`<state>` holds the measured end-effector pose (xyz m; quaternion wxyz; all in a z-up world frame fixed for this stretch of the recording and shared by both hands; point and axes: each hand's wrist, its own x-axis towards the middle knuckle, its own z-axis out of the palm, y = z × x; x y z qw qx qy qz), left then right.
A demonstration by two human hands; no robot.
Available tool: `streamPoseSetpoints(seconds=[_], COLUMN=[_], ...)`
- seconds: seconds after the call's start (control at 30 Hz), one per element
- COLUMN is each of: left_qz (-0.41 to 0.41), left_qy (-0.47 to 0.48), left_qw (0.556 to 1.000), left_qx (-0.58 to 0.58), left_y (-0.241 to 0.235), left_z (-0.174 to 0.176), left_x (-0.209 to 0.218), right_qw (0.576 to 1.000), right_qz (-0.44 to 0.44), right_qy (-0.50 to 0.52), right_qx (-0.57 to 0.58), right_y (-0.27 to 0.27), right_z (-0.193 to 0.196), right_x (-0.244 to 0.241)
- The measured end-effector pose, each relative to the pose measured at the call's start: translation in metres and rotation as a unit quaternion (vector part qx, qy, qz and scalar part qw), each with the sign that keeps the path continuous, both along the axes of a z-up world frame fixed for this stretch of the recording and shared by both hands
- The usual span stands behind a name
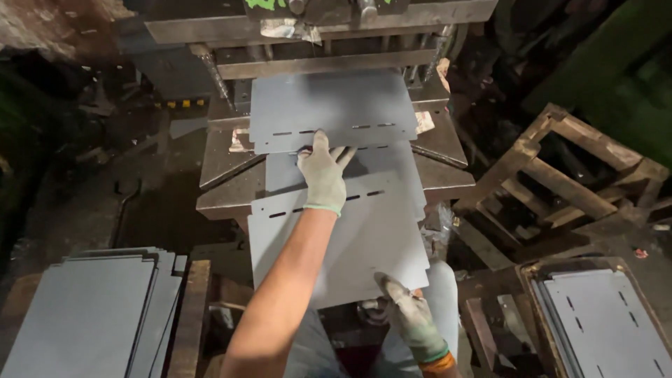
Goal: The recorder uses a large hydraulic or mechanical press to punch slots or holes into rectangular metal plates.
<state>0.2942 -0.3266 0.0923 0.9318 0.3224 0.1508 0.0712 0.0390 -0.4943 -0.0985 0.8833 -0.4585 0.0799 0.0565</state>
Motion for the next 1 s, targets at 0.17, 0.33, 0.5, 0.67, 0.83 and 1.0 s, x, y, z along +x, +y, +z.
streamPoseSetpoints(seconds=[0.17, 0.33, 0.5, 0.67, 0.83, 1.0], left_qz=[0.013, 0.017, -0.071, -0.43, -0.288, -0.058], left_qy=[0.041, 0.028, 0.01, -0.075, -0.001, 0.072], left_qw=[0.999, 0.999, 0.991, 0.707, 0.878, 0.955], left_qx=[0.019, 0.023, 0.112, 0.556, 0.383, 0.283], left_y=[-0.001, -0.001, 0.041, 0.134, 0.162, 0.162], left_z=[0.008, -0.008, -0.003, 0.047, 0.08, 0.062], left_x=[0.003, 0.011, -0.011, -0.073, -0.141, -0.167], right_qw=[0.996, 0.997, 0.992, 0.957, 0.978, 0.988], right_qz=[0.003, 0.004, 0.056, 0.138, 0.133, 0.126], right_qy=[0.058, 0.055, 0.009, 0.013, -0.04, -0.068], right_qx=[-0.075, -0.048, -0.117, -0.254, -0.156, 0.059], right_y=[0.013, 0.003, -0.039, -0.069, 0.0, 0.0], right_z=[0.068, 0.066, 0.039, 0.06, 0.198, 0.107], right_x=[0.0, 0.002, 0.02, 0.078, 0.189, 0.279])
